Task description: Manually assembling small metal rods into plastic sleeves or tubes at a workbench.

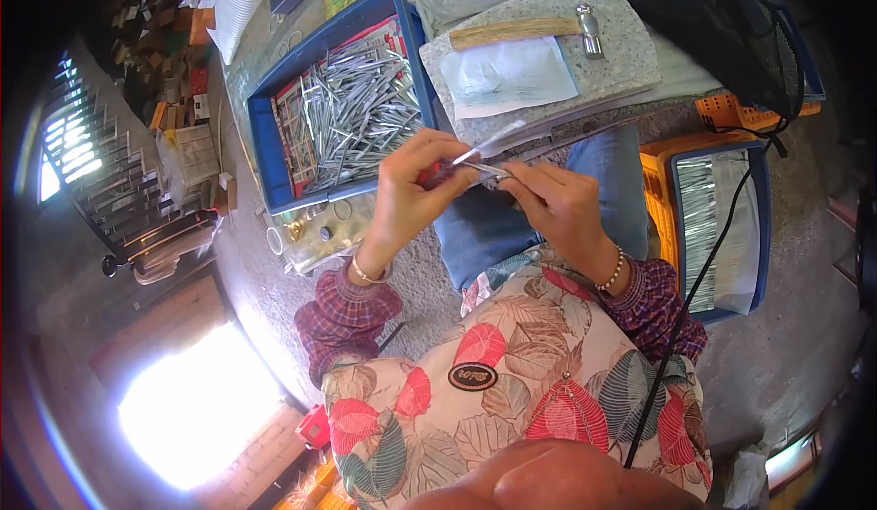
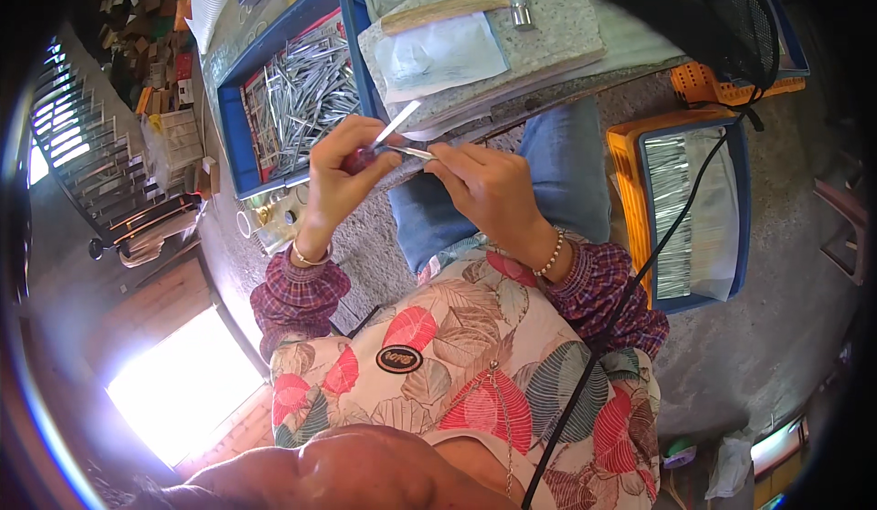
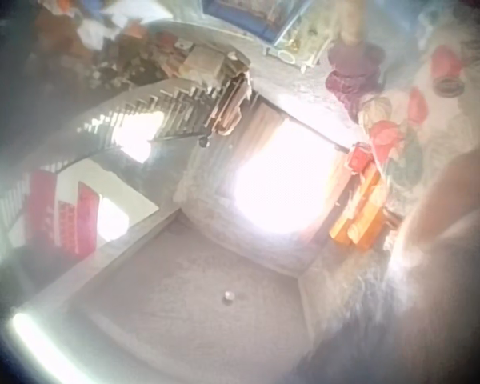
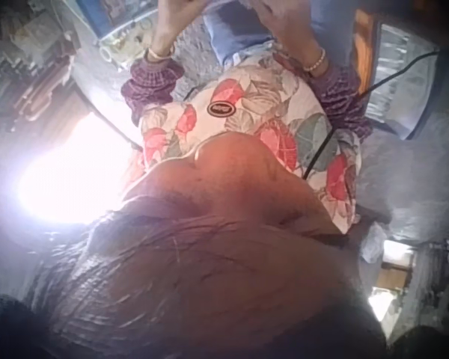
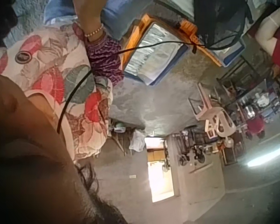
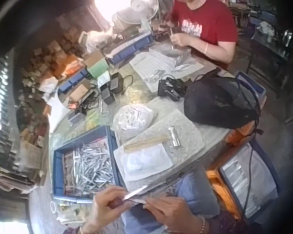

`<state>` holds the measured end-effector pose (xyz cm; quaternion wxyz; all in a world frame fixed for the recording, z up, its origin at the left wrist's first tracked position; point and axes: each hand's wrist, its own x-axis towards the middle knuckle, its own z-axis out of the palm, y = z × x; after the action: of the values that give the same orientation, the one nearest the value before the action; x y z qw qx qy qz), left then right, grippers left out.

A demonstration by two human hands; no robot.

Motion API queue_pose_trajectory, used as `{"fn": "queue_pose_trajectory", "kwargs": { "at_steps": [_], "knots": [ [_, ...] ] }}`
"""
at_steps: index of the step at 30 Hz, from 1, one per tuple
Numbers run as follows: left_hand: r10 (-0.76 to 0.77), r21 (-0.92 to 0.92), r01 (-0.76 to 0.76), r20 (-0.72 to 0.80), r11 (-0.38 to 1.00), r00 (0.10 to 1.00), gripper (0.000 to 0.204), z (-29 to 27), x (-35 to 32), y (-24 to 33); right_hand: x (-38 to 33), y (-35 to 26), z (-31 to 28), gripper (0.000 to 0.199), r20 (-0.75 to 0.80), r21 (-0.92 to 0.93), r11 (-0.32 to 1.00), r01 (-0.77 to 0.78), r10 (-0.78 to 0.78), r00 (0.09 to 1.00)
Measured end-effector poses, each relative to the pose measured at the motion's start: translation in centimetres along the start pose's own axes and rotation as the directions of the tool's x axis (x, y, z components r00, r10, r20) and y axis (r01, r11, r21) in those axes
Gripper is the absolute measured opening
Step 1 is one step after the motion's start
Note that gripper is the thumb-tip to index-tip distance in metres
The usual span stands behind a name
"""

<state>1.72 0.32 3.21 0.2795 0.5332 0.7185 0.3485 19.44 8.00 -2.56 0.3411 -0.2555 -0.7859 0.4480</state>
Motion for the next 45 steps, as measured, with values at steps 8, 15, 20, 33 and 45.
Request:
{"fn": "queue_pose_trajectory", "kwargs": {
  "at_steps": [8,15,20,33,45],
  "knots": [
    [0.065,0.073,-0.069,0.049,0.995,0.997,0.015,0.6,-0.5,0.3,-0.4,-0.6,0.2,0.018,0.013,0.006,0.999,0.044,-0.044,0.999],
    [-0.148,-0.059,0.155,0.108,0.986,0.983,0.011,0.8,-0.8,-0.8,-0.7,-0.6,0.5,0.022,0.053,-0.014,0.995,0.096,-0.095,0.994],
    [-0.37,-0.269,0.442,0.278,0.856,0.886,0.011,0.7,-1.0,-1.0,-1.0,-0.7,0.4,0.025,0.115,-0.04,0.988,0.147,-0.141,0.983],
    [-0.407,-0.457,0.578,0.423,0.676,0.81,0.015,0.2,-1.3,-1.9,-0.9,-0.2,0.0,0.023,0.159,-0.025,0.988,0.154,-0.149,0.976],
    [-0.382,-0.443,0.546,0.408,0.712,0.829,0.016,-0.3,-1.4,-1.9,-0.7,-0.2,-0.1,0.02,0.131,-0.047,0.99,0.131,-0.124,0.984]
  ]
}}
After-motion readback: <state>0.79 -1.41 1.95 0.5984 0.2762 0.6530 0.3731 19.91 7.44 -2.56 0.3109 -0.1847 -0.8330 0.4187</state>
